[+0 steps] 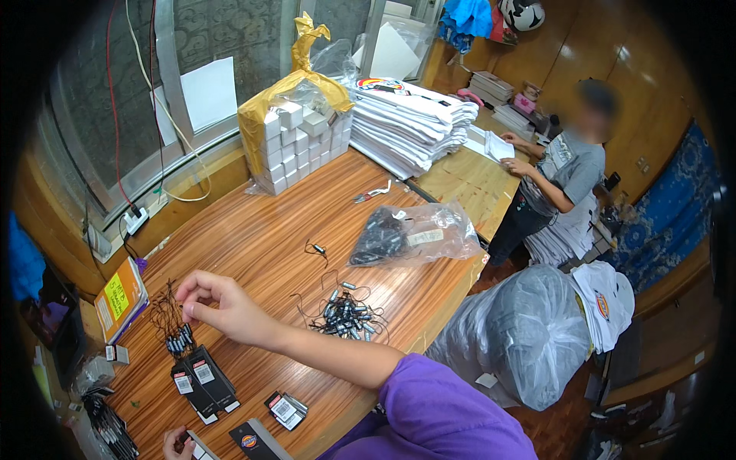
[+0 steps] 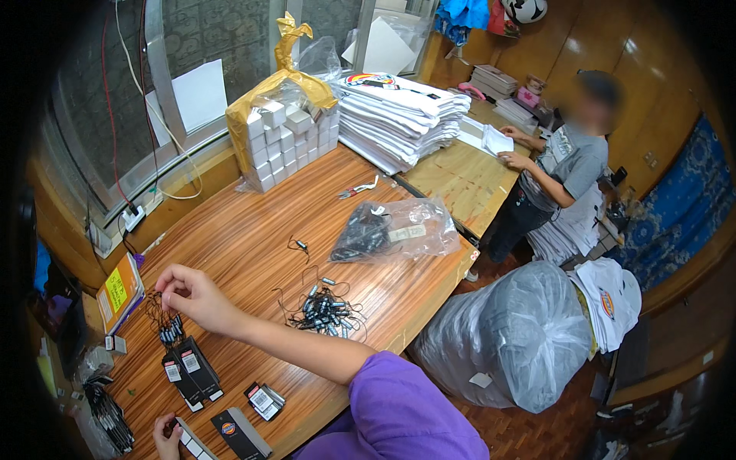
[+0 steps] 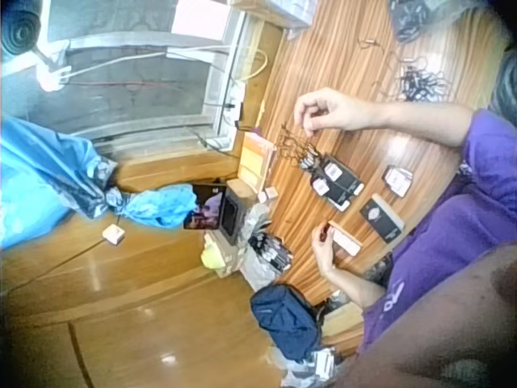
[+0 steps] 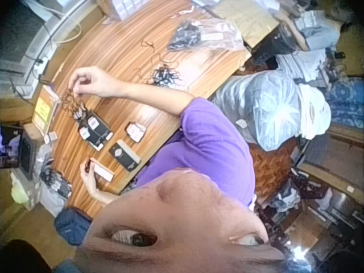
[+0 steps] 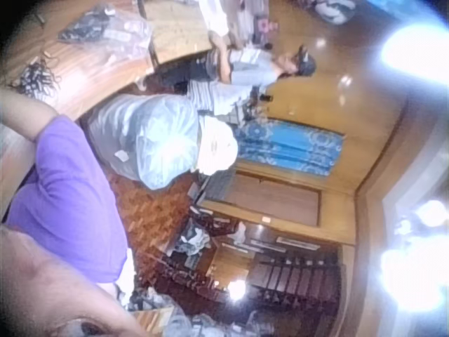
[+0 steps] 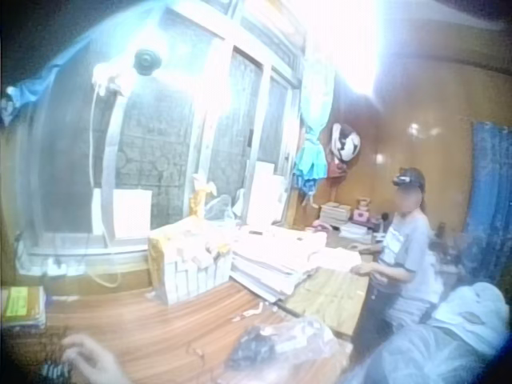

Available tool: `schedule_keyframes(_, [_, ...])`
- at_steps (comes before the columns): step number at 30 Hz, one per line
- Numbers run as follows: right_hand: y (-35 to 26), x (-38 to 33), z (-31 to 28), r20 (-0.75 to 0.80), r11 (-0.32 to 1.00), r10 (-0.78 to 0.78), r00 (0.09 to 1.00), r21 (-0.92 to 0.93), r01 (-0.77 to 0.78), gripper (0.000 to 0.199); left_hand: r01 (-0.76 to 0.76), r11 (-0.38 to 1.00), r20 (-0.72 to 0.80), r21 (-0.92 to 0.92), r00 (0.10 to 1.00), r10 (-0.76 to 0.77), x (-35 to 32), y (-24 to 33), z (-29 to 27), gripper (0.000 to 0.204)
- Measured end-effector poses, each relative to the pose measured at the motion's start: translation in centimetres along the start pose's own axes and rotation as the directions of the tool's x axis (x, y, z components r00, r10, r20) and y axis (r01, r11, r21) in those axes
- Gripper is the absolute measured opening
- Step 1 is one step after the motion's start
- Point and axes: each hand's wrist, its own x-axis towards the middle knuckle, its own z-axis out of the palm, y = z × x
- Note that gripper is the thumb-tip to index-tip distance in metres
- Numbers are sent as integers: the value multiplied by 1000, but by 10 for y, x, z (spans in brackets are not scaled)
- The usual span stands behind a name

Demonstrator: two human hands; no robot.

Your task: The person repeatedly picks up small black rectangular boxes and thin black wires from a wooden table. They attach the wires to the boxes and place the assembled units into a growing pile. A laptop is visible in the background.

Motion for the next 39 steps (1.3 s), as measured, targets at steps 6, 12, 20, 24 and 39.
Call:
schedule_keyframes(6, [3, 0, 0, 22, 998, 27, 999, 52, -29, 12, -34, 998, -46, 57, 998, 37, -8, 19, 3, 39])
schedule_keyframes(12, [4, 0, 4, 11, 995, 37, 999, 97, -38, 14, 100, 995, -51, 23, 994, -99, -13, 12, 0, 38])
schedule_keyframes(20, [6, -1, 4, 54, 987, 85, 995, 133, -92, 15, -31, 986, -259, 163, 963, 73, -28, 67, 17, 31])
schedule_keyframes(24, [1, -4, 10, -9, 989, 45, 999, 138, -43, 14, 1, 968, -268, -252, 961, -71, -39, 67, 10, 27])
schedule_keyframes(39, [-11, 10, 60, -16, 994, -91, 996, 53, 92, 14, -535, 830, -563, -156, 739, 370, 66, 185, 23, 29])
